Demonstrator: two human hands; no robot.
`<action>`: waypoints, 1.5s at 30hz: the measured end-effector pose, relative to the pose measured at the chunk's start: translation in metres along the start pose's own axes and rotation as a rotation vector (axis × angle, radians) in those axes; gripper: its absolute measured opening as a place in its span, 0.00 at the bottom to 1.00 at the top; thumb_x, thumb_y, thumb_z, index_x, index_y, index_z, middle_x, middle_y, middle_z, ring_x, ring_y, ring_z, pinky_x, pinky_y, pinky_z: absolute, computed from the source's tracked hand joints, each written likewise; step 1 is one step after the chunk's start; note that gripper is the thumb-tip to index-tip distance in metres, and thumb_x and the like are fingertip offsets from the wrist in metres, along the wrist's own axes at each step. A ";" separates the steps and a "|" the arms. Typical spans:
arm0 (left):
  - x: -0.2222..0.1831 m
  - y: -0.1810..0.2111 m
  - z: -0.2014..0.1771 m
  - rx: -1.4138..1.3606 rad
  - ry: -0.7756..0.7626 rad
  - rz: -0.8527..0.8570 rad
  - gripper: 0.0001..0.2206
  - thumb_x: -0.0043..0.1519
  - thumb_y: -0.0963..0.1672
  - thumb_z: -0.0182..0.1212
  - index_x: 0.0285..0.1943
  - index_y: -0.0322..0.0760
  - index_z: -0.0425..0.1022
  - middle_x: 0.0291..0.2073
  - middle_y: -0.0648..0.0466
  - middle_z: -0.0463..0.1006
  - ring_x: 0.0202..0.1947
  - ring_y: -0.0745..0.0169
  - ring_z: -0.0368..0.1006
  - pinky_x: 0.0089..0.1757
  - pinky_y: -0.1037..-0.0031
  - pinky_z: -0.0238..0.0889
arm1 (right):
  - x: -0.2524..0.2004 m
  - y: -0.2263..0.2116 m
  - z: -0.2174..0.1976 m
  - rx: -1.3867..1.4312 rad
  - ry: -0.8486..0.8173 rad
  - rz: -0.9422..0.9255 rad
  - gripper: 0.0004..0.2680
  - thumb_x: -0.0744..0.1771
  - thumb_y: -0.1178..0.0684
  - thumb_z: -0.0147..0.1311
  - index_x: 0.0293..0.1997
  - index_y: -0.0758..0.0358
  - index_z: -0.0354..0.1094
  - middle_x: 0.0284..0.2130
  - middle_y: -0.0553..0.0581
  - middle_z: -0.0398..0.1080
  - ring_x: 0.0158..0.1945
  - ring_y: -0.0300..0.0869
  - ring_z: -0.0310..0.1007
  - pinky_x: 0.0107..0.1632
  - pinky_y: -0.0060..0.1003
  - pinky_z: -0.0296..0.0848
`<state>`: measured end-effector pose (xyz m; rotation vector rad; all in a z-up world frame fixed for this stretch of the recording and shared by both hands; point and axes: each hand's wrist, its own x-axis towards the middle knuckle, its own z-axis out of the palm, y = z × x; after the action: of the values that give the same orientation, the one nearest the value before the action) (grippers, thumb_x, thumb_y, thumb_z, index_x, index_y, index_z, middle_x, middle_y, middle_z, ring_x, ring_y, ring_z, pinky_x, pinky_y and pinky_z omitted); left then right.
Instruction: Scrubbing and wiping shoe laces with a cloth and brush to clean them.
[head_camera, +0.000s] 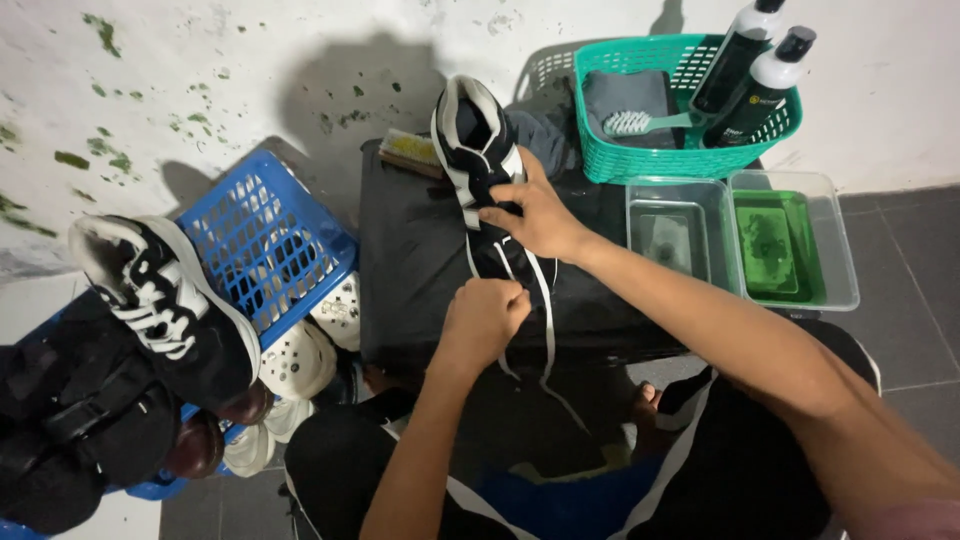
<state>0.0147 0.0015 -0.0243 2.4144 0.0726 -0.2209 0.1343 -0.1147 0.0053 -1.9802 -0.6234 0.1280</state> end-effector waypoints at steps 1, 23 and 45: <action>0.005 0.005 -0.006 -0.003 -0.003 -0.006 0.19 0.62 0.46 0.55 0.15 0.44 0.61 0.10 0.54 0.67 0.18 0.62 0.69 0.29 0.71 0.66 | 0.008 0.005 -0.003 0.002 -0.006 0.004 0.07 0.67 0.46 0.63 0.37 0.56 0.76 0.72 0.75 0.41 0.73 0.66 0.50 0.73 0.54 0.51; -0.013 0.029 -0.038 0.201 0.237 -0.046 0.21 0.60 0.56 0.62 0.24 0.40 0.69 0.18 0.49 0.73 0.26 0.47 0.78 0.29 0.63 0.72 | -0.001 -0.018 -0.005 -0.028 -0.024 0.025 0.08 0.68 0.45 0.61 0.39 0.56 0.74 0.72 0.73 0.39 0.73 0.67 0.49 0.73 0.54 0.53; 0.052 -0.013 0.016 0.370 0.330 0.029 0.09 0.65 0.44 0.54 0.33 0.37 0.74 0.25 0.53 0.74 0.30 0.52 0.79 0.31 0.65 0.77 | 0.007 -0.016 -0.002 -0.157 0.010 0.011 0.08 0.68 0.47 0.60 0.45 0.57 0.77 0.69 0.80 0.43 0.69 0.74 0.52 0.68 0.63 0.59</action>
<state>0.0620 0.0002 -0.0536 2.7976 0.1574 0.1984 0.1349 -0.1079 0.0209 -2.1348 -0.6318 0.0778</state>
